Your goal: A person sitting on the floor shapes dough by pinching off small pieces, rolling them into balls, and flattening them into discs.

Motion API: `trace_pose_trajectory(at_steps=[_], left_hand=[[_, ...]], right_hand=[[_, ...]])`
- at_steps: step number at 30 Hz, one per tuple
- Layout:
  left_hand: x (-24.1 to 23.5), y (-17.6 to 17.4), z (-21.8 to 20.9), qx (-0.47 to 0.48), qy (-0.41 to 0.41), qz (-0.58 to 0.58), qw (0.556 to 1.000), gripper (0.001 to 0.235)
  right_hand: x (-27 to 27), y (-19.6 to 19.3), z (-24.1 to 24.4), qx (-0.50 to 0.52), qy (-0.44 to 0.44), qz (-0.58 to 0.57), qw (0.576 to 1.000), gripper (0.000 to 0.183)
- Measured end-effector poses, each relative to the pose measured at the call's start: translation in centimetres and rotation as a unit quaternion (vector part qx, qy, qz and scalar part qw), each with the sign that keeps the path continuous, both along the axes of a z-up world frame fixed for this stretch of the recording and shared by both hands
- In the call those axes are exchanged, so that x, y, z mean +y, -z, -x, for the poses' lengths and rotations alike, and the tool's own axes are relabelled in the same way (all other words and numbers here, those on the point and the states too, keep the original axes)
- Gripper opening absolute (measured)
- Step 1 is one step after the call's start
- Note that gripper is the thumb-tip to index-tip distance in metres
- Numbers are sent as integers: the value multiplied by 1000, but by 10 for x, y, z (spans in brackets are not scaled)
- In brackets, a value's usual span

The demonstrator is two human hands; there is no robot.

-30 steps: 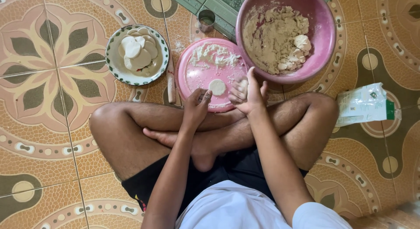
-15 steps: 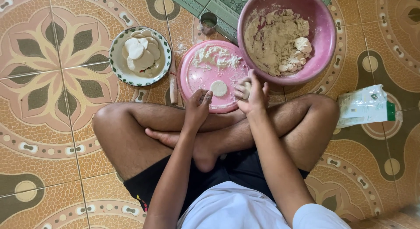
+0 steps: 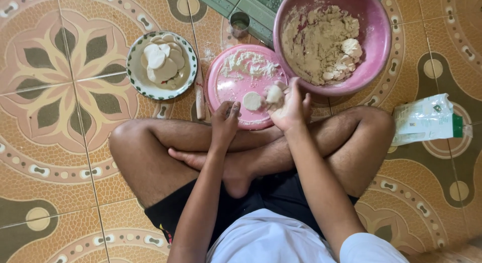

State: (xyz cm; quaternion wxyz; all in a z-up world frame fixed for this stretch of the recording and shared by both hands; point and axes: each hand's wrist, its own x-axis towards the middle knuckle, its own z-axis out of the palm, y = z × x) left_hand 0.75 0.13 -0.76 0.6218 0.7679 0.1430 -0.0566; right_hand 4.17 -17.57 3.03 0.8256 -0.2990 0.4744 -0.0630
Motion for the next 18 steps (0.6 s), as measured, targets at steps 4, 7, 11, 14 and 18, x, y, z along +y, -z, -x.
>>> trace_pose_trajectory(at_steps=[4,7,11,14,18], left_hand=[[0,2,-1,4,-23,19,1000,19],[-2,2,-1,-2,-24,29,999,19],[-3,2,5,-14,10,27,1000,20],[-14,-32,7,17,41,126,991,24],[-32,-47,-2,-9,90,126,988,27]], right_hand=[[3,-27,11,-113,-192,-20,975,17],[-4,8,8,-126,-234,8,964,19],[-5,-17,18,-123,-252,38,959,19],[6,51,11,-155,-286,160,932,21],[1,47,27,-184,-270,184,927,42]])
